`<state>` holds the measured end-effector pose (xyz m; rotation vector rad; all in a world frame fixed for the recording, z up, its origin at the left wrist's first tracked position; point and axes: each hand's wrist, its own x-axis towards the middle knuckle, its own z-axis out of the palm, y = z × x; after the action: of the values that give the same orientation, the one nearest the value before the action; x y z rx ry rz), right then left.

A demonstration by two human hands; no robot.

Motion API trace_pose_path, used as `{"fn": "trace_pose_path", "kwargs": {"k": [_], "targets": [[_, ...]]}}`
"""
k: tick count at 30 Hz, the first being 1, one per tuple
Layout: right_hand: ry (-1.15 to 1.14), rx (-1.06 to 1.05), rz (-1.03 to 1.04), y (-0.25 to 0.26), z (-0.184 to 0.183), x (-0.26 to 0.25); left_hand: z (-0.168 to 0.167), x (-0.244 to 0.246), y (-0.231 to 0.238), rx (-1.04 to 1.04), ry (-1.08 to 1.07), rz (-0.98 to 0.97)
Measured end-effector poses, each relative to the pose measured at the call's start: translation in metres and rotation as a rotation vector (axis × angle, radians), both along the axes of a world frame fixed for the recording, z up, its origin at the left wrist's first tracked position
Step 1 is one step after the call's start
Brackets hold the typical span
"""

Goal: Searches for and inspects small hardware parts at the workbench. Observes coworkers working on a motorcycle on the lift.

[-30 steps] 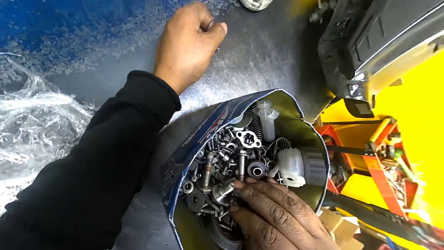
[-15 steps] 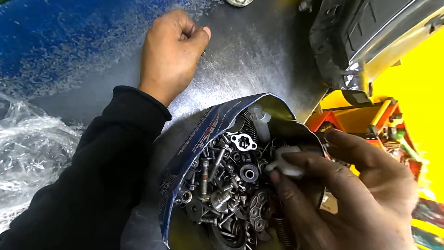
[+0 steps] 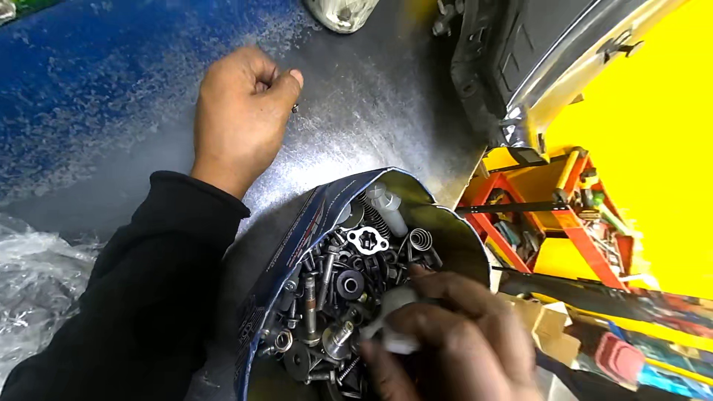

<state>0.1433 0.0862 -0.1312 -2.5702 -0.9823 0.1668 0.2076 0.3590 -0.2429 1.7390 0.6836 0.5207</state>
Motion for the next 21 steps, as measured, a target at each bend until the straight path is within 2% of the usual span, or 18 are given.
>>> {"fn": "trace_pose_path", "kwargs": {"k": [3, 7, 13, 17, 21], "targets": [[-0.012, -0.121, 0.122, 0.025, 0.003, -0.019, 0.000, -0.003, 0.001, 0.030, 0.033, -0.014], [0.032, -0.054, 0.202, 0.039, 0.003, -0.032, 0.001, -0.005, 0.000, 0.053, 0.044, -0.016], [0.046, -0.227, 0.064, 0.010, 0.015, -0.008, 0.001, -0.004, -0.002, 0.012, 0.030, 0.028], [0.098, -0.156, 0.185, 0.007, 0.017, 0.020, 0.000, -0.003, -0.001, 0.005, 0.021, 0.027], [-0.024, -0.262, 0.316, 0.030, -0.006, 0.017, -0.001, -0.003, -0.003, 0.005, 0.019, 0.025]]}}
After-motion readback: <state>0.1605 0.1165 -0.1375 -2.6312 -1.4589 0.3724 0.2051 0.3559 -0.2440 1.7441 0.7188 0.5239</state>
